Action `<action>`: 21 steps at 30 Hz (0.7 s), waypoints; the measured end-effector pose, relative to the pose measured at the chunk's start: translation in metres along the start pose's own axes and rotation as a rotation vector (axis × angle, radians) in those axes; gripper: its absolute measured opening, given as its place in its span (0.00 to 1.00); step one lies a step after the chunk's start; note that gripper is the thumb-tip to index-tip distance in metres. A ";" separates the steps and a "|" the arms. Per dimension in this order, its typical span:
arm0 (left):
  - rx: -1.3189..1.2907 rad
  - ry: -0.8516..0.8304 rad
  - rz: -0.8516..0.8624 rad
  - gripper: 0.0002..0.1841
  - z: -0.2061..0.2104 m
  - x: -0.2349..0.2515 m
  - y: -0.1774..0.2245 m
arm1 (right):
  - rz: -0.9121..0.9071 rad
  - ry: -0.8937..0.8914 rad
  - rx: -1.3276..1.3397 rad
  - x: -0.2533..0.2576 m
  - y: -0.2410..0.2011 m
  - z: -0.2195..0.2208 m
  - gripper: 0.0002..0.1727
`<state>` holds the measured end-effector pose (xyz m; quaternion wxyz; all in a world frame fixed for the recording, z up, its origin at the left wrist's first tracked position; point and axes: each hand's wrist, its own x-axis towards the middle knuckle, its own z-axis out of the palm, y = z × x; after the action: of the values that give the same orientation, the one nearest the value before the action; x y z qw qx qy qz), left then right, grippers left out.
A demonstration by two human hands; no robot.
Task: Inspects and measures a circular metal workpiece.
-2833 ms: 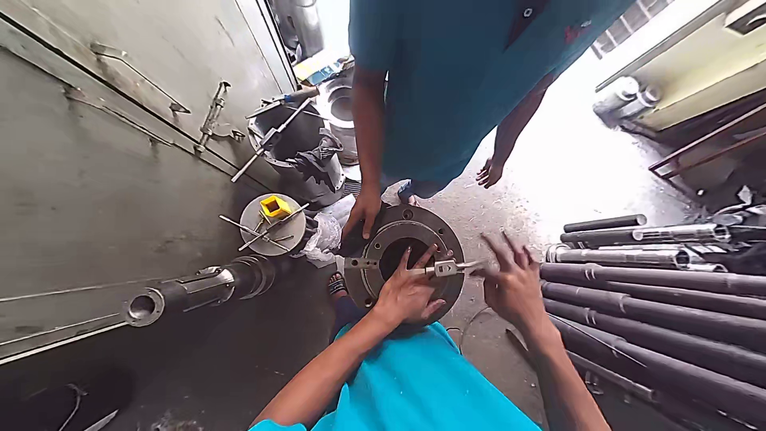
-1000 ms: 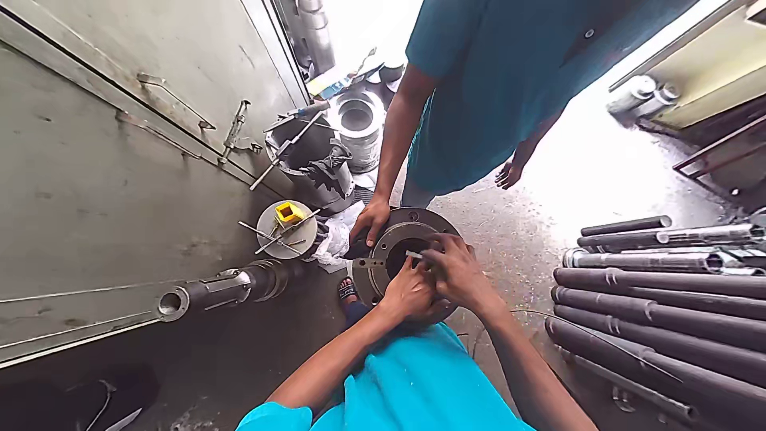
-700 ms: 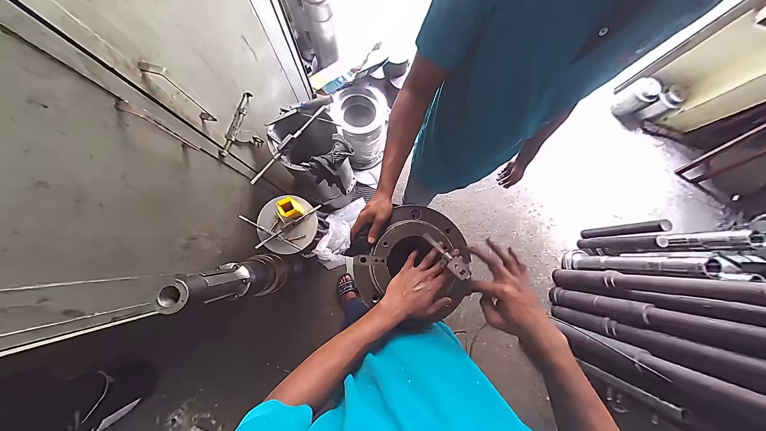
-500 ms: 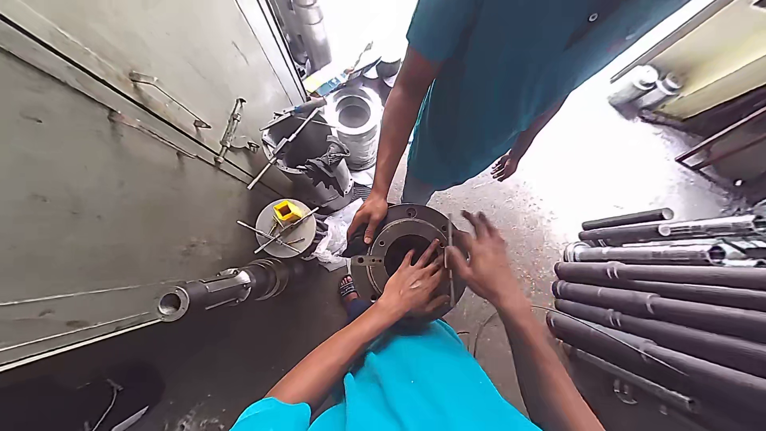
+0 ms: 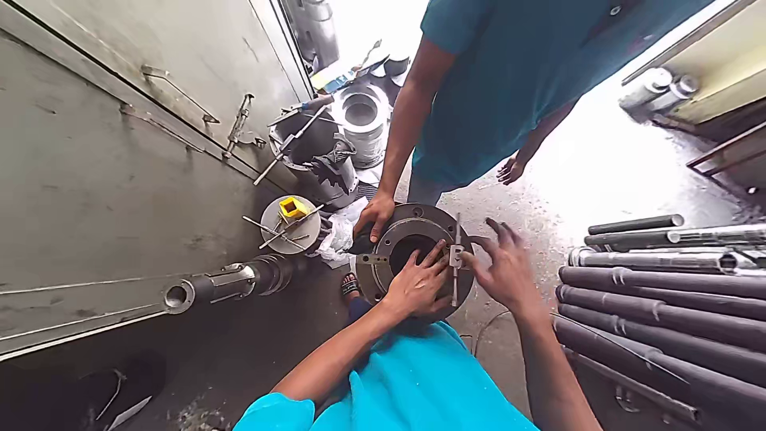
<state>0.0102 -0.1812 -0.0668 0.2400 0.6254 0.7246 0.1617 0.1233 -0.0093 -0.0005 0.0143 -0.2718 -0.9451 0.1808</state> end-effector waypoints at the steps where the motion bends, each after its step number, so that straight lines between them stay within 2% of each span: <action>1: 0.006 -0.015 -0.001 0.37 0.000 -0.001 -0.001 | -0.029 -0.041 0.045 0.004 -0.016 0.004 0.34; 2: 0.004 -0.025 -0.003 0.36 0.000 -0.002 -0.001 | -0.065 -0.088 0.059 0.005 -0.029 0.009 0.33; 4: 0.016 -0.022 -0.005 0.35 0.000 -0.003 -0.001 | -0.114 -0.182 0.021 0.003 -0.042 0.016 0.24; 6: 0.034 -0.003 0.011 0.33 0.000 -0.003 0.000 | -0.118 -0.166 0.038 -0.002 -0.036 0.019 0.19; 11: 0.054 0.013 0.027 0.34 0.000 -0.001 0.002 | -0.045 -0.064 0.248 -0.013 -0.015 0.020 0.21; 15: 0.077 0.102 0.089 0.35 0.000 -0.005 0.001 | -0.030 0.012 0.262 -0.018 -0.022 0.019 0.22; 17: 0.073 0.207 0.152 0.33 0.003 -0.007 -0.001 | 0.001 0.064 0.300 -0.022 -0.024 0.014 0.22; 21: -0.158 0.616 0.250 0.22 0.010 -0.016 -0.008 | 0.154 0.142 0.570 -0.030 -0.013 0.005 0.21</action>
<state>0.0108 -0.1986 -0.0770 0.0358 0.6107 0.6660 0.4270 0.1417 -0.0370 0.0012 0.1424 -0.3399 -0.8295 0.4198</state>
